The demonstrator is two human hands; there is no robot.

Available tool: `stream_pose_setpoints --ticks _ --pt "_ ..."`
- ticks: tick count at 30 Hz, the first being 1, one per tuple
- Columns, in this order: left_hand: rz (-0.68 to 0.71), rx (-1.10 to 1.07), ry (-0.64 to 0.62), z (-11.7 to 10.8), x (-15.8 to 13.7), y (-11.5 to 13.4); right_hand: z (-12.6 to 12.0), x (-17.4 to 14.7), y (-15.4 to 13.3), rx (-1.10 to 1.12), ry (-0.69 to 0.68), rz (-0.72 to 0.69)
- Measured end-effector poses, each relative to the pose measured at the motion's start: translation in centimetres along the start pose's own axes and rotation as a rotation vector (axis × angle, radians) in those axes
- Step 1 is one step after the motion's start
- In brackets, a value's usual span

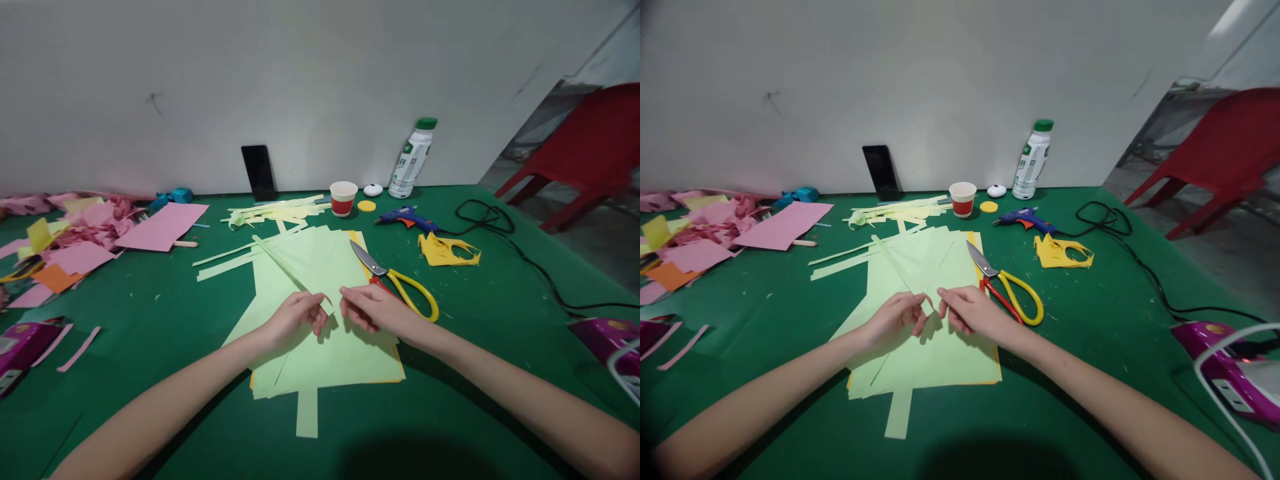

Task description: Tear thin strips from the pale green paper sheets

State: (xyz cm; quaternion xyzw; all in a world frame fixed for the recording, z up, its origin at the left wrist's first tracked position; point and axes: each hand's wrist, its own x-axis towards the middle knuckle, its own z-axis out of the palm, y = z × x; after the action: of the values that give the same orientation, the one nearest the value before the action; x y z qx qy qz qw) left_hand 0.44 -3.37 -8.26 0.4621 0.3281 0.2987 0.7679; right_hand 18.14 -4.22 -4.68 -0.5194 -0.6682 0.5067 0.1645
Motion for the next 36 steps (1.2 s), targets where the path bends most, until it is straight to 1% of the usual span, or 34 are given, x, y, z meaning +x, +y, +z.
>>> stream_pose_setpoints --ticks 2,4,6,8,11,15,17,19,22,24,26,28,30,33,36 --pt "-0.003 -0.014 0.018 -0.2 0.1 0.0 -1.4 -0.9 0.5 -0.186 0.177 -0.006" --pt "-0.011 -0.029 0.023 -0.4 0.1 0.0 -2.5 -1.6 1.6 -0.364 0.332 0.018" --pt "-0.017 -0.045 0.022 -0.5 0.1 0.0 -3.2 -1.9 3.2 -0.499 0.413 0.057" --pt "-0.02 -0.062 0.023 -0.6 0.1 0.0 -3.6 -1.8 4.7 -0.575 0.42 0.086" --pt "-0.024 -0.082 0.018 -0.7 0.2 0.1 -4.0 -0.9 6.3 -0.61 0.392 0.119" --pt "-0.024 -0.113 0.011 -0.6 0.2 0.2 -4.9 0.4 6.4 -0.574 0.401 0.202" --pt "-0.026 -0.134 0.008 -0.7 0.3 0.3 -5.7 0.7 5.9 -0.513 0.407 0.249" --pt "-0.022 -0.157 0.004 -0.8 0.3 0.3 -6.4 0.5 5.3 -0.412 0.377 0.268" --pt "0.007 -0.188 0.004 -1.0 0.5 0.2 -6.8 -0.3 4.4 -0.18 0.253 0.21" --pt "0.021 -0.203 0.002 -1.2 0.6 0.1 -6.2 -0.8 4.0 0.01 0.184 0.128" --pt "0.015 -0.212 -0.002 -1.3 0.8 0.1 -5.1 -1.3 3.9 0.163 0.178 0.041" --pt "0.008 -0.218 0.001 -1.4 0.9 0.1 -3.8 -1.5 3.9 0.294 0.147 0.007" --pt "0.017 -0.222 0.017 -1.5 1.1 0.0 -2.6 -1.7 3.8 0.501 0.06 0.018" --pt "0.058 -0.22 0.062 -1.6 1.2 -0.3 -1.3 -2.0 3.8 0.8 -0.136 0.031" --pt "0.128 -0.213 0.149 -1.5 1.2 -0.5 -0.4 -2.2 4.2 0.918 -0.322 -0.012"
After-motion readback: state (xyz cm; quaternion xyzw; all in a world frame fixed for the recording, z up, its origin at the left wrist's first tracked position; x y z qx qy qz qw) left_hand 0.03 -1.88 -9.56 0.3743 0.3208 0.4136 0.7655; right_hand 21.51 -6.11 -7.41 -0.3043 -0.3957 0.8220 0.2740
